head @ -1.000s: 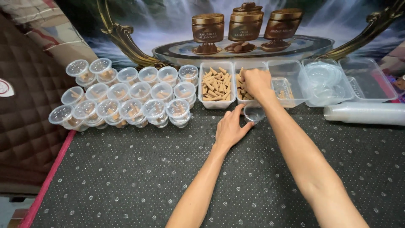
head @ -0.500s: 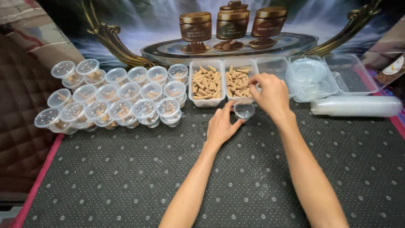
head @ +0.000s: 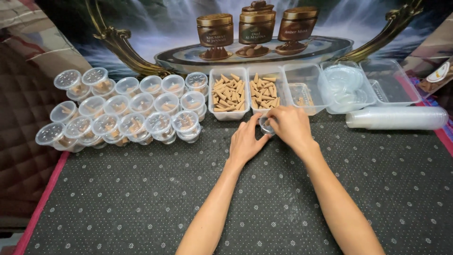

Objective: Packing incense cones into small plastic containers for retail or storage.

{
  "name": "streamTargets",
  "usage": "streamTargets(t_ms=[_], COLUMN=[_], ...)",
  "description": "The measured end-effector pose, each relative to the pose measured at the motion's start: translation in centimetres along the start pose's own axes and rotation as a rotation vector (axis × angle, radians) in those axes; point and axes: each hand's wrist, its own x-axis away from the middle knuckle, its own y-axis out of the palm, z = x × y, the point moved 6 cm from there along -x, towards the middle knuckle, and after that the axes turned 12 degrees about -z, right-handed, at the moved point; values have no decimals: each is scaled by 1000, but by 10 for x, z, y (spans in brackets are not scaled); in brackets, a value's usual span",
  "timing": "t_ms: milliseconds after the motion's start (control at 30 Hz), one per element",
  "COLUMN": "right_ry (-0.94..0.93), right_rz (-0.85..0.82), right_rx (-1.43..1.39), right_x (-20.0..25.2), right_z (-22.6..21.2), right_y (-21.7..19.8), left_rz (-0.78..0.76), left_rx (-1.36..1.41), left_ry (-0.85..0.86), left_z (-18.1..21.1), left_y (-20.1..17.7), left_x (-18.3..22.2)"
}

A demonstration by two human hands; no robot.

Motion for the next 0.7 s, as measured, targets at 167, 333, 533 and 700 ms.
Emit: streamTargets(t_ms=[167, 333, 533, 700], right_ry=[23, 31, 28, -18], right_rz=[-51, -88, -82, 23], right_rx=[71, 61, 54, 13], right_x=[-5, -2, 0, -6], right_z=[-2, -11, -13, -5], right_y=[12, 5, 3, 2], left_rz=[-23, -27, -28, -29], left_rx=[9, 11, 18, 9], left_ry=[-5, -4, 3, -1], left_z=[-1, -4, -1, 0], left_y=[1, 3, 1, 0], left_x=[-1, -3, -1, 0])
